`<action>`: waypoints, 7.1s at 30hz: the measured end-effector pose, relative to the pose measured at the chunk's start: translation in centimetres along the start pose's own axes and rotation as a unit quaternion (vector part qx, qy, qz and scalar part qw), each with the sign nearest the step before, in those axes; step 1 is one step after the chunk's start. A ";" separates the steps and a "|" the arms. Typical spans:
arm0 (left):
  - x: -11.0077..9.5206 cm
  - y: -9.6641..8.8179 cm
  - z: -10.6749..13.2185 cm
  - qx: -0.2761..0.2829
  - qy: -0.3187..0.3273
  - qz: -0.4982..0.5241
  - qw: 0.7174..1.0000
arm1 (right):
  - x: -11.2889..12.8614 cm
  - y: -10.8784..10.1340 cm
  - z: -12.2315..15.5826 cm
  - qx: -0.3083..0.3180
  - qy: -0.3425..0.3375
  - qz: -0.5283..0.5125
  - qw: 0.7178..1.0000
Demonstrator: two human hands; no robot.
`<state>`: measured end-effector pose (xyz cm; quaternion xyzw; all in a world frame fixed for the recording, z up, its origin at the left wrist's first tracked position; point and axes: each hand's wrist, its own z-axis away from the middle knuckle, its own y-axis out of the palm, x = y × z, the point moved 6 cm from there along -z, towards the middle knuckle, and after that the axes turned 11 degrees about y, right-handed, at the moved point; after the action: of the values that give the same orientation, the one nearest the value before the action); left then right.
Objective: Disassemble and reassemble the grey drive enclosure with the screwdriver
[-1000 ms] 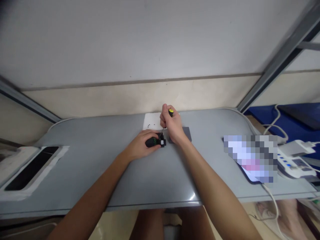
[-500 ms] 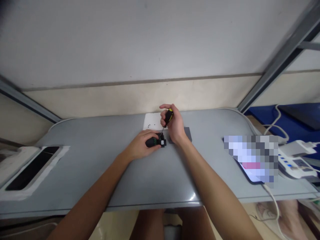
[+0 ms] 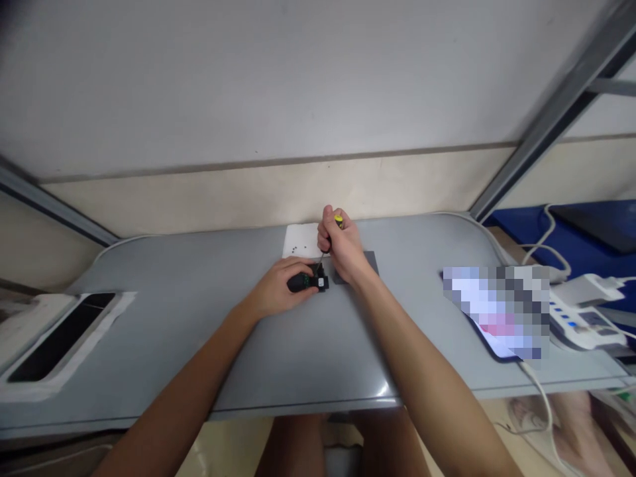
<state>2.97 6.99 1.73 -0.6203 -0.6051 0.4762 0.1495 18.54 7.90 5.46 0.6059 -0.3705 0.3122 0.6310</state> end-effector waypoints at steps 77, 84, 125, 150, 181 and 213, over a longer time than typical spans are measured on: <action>-0.2 -0.2 -0.2 -0.019 0.016 0.015 1.000 | 0.4 -0.5 -0.1 0.005 -0.006 -0.007 1.000; -0.2 -0.2 -0.2 -0.016 0.012 0.013 1.000 | 0.4 -0.4 0.1 -0.032 -0.031 0.095 0.994; 1.7 -1.6 0.6 -0.174 -0.057 -0.004 0.983 | 1.9 -4.1 0.1 -0.243 -0.144 0.235 0.930; 1.6 -1.6 0.6 -0.164 -0.046 -0.007 0.985 | 1.8 -3.4 0.4 -0.222 -0.142 0.232 0.936; 3.6 -1.9 1.8 -0.094 -0.226 -0.052 0.968 | 0.1 -1.4 0.7 -0.166 -0.153 0.342 0.912; 3.4 -1.5 1.3 -0.076 -0.176 -0.029 0.981 | 0.4 0.0 1.5 -0.139 -0.163 0.367 0.905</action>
<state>0.43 9.85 0.84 -0.5186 -0.6738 0.5263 0.0071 18.64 6.39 5.73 0.3757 -0.7038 0.3639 0.4807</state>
